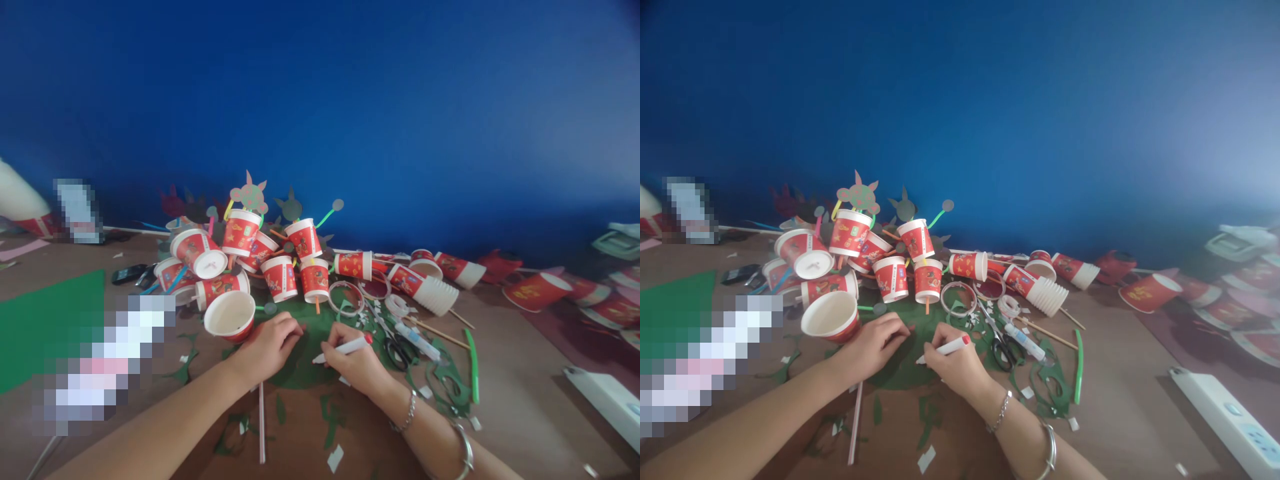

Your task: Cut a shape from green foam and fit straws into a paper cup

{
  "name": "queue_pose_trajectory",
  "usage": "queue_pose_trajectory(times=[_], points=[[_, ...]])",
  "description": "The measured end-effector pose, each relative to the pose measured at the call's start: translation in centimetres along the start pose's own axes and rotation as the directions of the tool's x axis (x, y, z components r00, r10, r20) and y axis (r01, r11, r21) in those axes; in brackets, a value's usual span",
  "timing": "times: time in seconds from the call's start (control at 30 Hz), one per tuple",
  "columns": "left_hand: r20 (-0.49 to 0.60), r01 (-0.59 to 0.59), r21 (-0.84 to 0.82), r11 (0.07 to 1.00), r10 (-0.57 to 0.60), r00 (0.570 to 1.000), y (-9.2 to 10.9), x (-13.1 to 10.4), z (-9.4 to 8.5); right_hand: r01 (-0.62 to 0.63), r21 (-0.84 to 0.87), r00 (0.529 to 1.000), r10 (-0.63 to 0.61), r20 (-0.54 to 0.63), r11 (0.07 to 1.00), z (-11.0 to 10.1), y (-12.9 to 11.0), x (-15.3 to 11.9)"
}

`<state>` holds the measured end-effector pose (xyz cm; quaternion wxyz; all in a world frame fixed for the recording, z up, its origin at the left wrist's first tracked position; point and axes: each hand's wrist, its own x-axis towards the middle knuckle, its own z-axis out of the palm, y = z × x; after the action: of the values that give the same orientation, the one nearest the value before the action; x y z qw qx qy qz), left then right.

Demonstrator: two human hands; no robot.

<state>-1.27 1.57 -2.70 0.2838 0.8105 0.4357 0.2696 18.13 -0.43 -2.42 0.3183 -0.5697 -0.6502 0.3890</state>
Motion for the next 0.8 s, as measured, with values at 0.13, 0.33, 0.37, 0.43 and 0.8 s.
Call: queue_pose_trajectory(times=[0.13, 0.33, 0.37, 0.43, 0.8], points=[[-0.006, -0.003, 0.01, 1.0, 0.003, 1.0, -0.05, -0.07, 0.02, -0.044, 0.203, 0.999, 0.043, 0.006, 0.978, -0.13, -0.06, 0.21], [-0.016, -0.015, 0.002, 1.0, 0.015, 1.0, -0.22, -0.08, 0.1, -0.036, 0.373, 0.997, 0.06, -0.052, 0.927, -0.33, 0.35, 0.4], [-0.016, -0.018, 0.0, 1.0, 0.018, 1.0, -0.22, -0.07, 0.1, -0.036, 0.369, 0.998, 0.054, -0.039, 0.929, -0.32, 0.39, 0.32], [-0.015, -0.023, -0.003, 1.0, 0.023, 1.0, -0.18, -0.05, 0.08, -0.053, 0.341, 0.999, 0.052, 0.014, 0.939, -0.26, 0.35, 0.11], [-0.032, -0.042, 0.036, 0.998, 0.043, 0.999, -0.6, 0.13, 0.25, -0.002, 0.227, 0.996, -0.018, 0.089, 0.974, -0.27, -0.41, 0.31]])
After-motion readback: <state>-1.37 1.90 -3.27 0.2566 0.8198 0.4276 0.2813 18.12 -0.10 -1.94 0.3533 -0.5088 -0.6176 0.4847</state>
